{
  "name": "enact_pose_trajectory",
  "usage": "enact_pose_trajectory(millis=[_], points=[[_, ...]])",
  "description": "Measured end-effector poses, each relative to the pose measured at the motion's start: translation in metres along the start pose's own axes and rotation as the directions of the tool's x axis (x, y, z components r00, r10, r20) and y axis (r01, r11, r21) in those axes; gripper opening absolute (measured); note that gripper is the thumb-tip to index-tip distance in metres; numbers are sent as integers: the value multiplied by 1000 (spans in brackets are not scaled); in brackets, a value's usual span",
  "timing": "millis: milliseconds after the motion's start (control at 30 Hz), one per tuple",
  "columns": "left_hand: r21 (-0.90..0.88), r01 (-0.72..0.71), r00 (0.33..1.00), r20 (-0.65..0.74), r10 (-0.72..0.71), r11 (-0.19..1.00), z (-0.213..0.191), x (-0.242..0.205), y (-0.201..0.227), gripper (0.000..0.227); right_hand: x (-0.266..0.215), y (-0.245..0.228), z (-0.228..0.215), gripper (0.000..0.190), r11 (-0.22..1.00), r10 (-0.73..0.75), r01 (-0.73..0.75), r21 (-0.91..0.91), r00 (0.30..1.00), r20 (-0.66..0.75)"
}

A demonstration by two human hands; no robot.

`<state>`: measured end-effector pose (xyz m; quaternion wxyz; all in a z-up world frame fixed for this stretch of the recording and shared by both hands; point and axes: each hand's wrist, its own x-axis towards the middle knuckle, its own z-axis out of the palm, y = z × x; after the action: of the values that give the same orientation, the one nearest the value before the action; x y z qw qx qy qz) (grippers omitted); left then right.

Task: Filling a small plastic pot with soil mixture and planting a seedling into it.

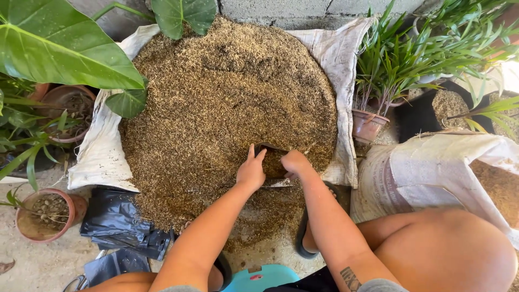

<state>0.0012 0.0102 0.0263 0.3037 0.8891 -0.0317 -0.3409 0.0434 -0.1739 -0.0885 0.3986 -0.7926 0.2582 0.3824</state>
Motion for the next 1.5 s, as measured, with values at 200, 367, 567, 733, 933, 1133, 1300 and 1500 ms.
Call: enact_pose_trajectory(millis=[200,367,567,733,933,1133,1300,1500], points=[[74,83,996,4,-84,994,21,29,-26,49,-52,-25,21,43,678,-402,424,-601,898,180],[49,111,991,75,-114,993,8,7,-6,74,-30,-2,39,45,388,-172,169,-906,979,110],[44,50,998,33,-51,998,-2,-2,3,79,-67,-35,46,43,432,-255,274,-859,951,175],[48,31,999,22,-32,998,-11,-12,6,76,-84,-46,34,40,549,-206,253,-796,965,165],[1,28,999,32,-28,1000,-9,-9,3,76,-35,-14,30,31,439,-211,270,-857,958,194],[-39,36,998,49,-34,999,-11,-9,-3,68,-52,-22,41,62,571,-392,417,-707,895,212],[-133,63,997,-43,-69,989,-7,-11,-2,53,-49,-22,44,62,619,-383,444,-648,891,245],[-235,141,957,-217,-193,962,45,46,-56,39,-33,-22,-18,36,904,-400,318,-285,863,-308]])
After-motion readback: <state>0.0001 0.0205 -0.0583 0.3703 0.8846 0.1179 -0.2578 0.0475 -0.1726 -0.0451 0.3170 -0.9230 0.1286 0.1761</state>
